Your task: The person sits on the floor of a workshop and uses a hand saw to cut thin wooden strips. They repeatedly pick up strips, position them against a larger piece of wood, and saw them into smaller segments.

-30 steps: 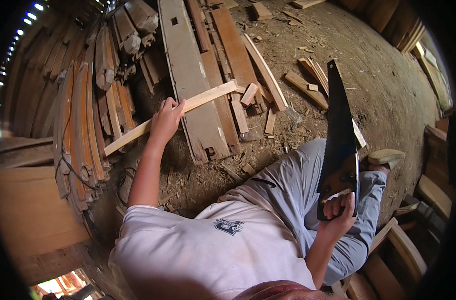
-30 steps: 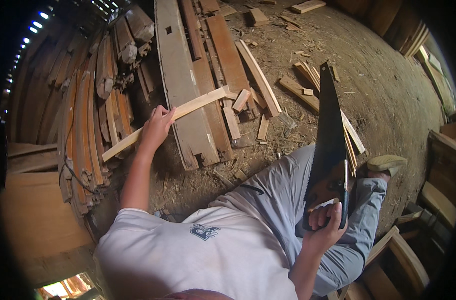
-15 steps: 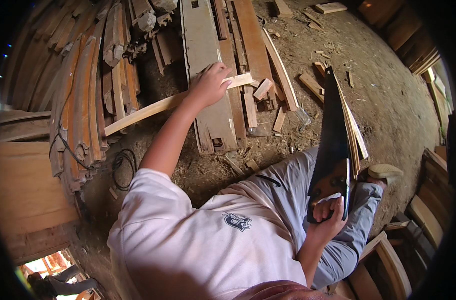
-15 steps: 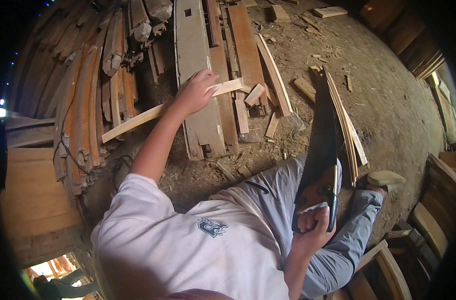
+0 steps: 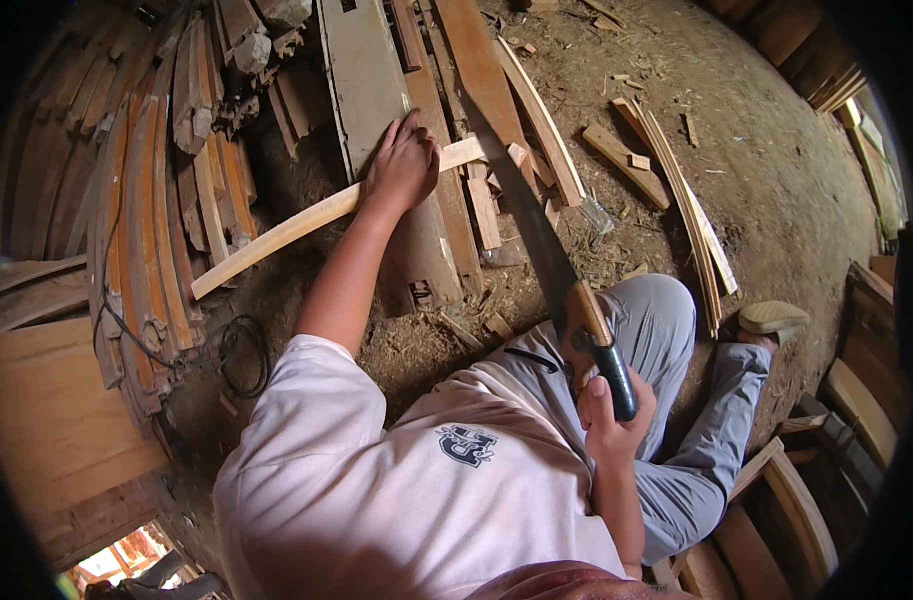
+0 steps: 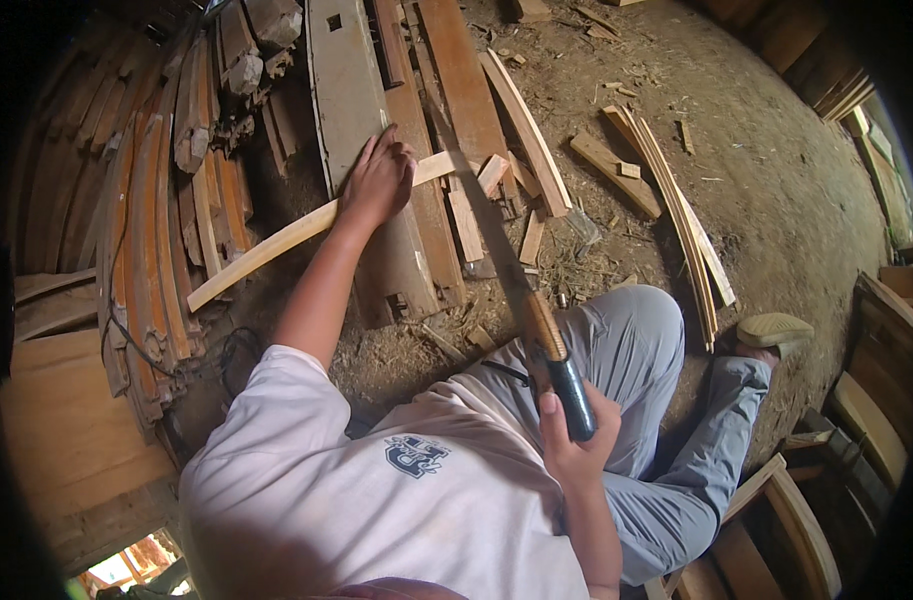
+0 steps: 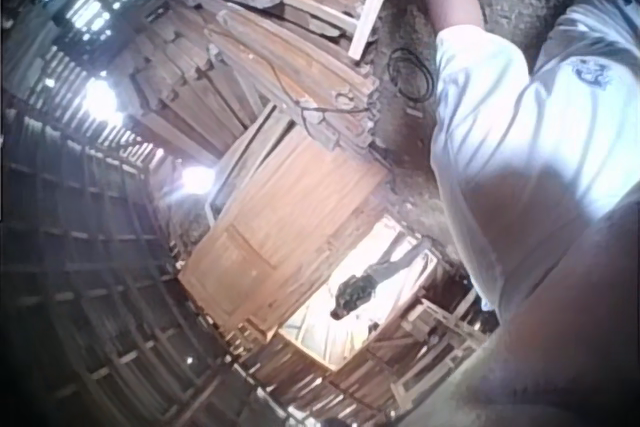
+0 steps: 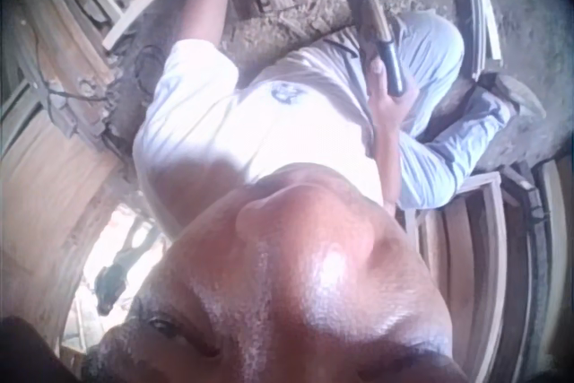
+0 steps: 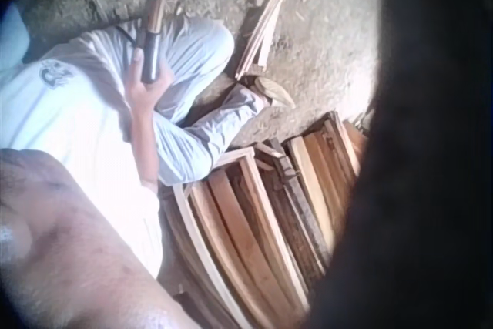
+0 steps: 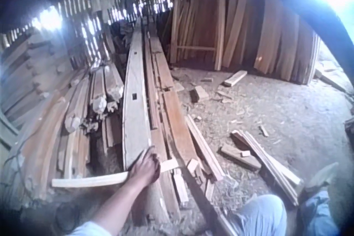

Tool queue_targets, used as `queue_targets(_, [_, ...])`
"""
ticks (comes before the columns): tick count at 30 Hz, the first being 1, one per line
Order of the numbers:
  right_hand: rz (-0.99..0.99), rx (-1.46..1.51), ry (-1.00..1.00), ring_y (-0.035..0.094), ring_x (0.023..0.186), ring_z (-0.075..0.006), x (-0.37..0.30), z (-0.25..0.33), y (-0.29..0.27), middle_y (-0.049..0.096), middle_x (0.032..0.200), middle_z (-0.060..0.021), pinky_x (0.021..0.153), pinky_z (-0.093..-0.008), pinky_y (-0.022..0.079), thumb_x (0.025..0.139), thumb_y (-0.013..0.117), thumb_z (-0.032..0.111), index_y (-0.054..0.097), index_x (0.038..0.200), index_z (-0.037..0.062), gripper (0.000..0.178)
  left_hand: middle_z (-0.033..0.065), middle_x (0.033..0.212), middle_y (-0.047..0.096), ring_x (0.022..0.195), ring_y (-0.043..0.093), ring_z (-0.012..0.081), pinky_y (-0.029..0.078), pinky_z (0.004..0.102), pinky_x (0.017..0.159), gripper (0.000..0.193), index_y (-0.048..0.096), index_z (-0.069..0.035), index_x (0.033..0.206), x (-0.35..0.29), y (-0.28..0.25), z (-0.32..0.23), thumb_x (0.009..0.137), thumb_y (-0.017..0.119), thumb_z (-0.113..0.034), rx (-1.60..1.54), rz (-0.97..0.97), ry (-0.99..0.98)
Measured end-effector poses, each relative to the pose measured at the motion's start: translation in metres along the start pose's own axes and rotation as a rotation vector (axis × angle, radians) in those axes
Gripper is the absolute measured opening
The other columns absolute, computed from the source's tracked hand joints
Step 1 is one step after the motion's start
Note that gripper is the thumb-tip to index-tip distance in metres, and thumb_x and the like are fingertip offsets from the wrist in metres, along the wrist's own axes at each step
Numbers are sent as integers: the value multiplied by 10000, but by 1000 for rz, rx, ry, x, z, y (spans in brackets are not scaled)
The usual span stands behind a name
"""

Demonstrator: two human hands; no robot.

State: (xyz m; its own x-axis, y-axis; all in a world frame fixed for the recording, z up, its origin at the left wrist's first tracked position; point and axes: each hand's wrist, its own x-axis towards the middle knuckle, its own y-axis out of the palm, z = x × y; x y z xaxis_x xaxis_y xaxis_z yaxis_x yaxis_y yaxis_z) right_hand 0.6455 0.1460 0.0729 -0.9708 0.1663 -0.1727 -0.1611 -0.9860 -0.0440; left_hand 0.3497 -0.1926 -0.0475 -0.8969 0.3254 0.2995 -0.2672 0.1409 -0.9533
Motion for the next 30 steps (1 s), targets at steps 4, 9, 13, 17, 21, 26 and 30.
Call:
queue_targets(4, [7, -171, -26, 385, 536, -116, 8, -5, 7, 444, 589, -33, 516, -315, 317, 934, 798, 222, 569, 745, 2, 370, 202, 1305, 668, 1509, 429, 324, 280, 503, 1284, 282, 699, 12, 1022, 2, 4, 4, 1069, 536, -213, 31, 11, 1])
queue_targets(9, [23, -150, -21, 393, 521, -117, 9, -9, 10, 446, 579, -36, 508, -314, 323, 925, 796, 217, 548, 728, 8, 379, 205, 1169, 689, 1461, 479, 351, 283, 523, 1275, 261, 689, 11, 1005, 1, 7, 8, 1056, 549, -203, 89, 49, 57])
queue_targets(13, [22, -176, -62, 395, 515, -128, 8, -8, 8, 445, 576, -44, 507, -322, 328, 911, 802, 222, 538, 721, 10, 389, 214, 1124, 694, 1447, 496, 364, 258, 554, 1282, 177, 709, 15, 911, -2, 19, 18, 912, 592, -117, 109, 15, 104])
queue_targets(17, [41, -223, -70, 393, 504, -140, 4, -4, 4, 429, 569, -47, 503, -329, 329, 905, 803, 221, 526, 711, 14, 396, 219, 1085, 702, 1443, 501, 375, 230, 578, 1292, 138, 723, 13, 873, 0, 7, 15, 838, 625, -76, 164, 102, 150])
queue_targets(21, [57, -280, -121, 385, 488, -151, 2, 7, 3, 415, 563, -48, 491, -334, 320, 901, 806, 220, 512, 694, 21, 411, 196, 1041, 684, 1397, 526, 361, 223, 551, 1310, 118, 698, 13, 912, -1, 3, 3, 849, 643, -70, 180, 160, 139])
queue_targets(26, [-11, -302, -190, 376, 480, -159, -3, 21, 2, 411, 562, -54, 482, -335, 307, 897, 812, 219, 476, 671, 27, 448, 144, 892, 692, 1160, 629, 304, 226, 550, 1314, 81, 707, -22, 839, -3, -3, -10, 854, 639, -64, 187, 215, 139])
queue_targets(30, [4, -325, -189, 383, 473, -167, -7, 22, -1, 409, 560, -61, 480, -335, 307, 896, 811, 216, 467, 669, 28, 453, 144, 832, 689, 1051, 663, 288, 267, 526, 1304, 135, 693, -29, 796, -1, -2, -12, 880, 592, -62, 178, 187, 142])
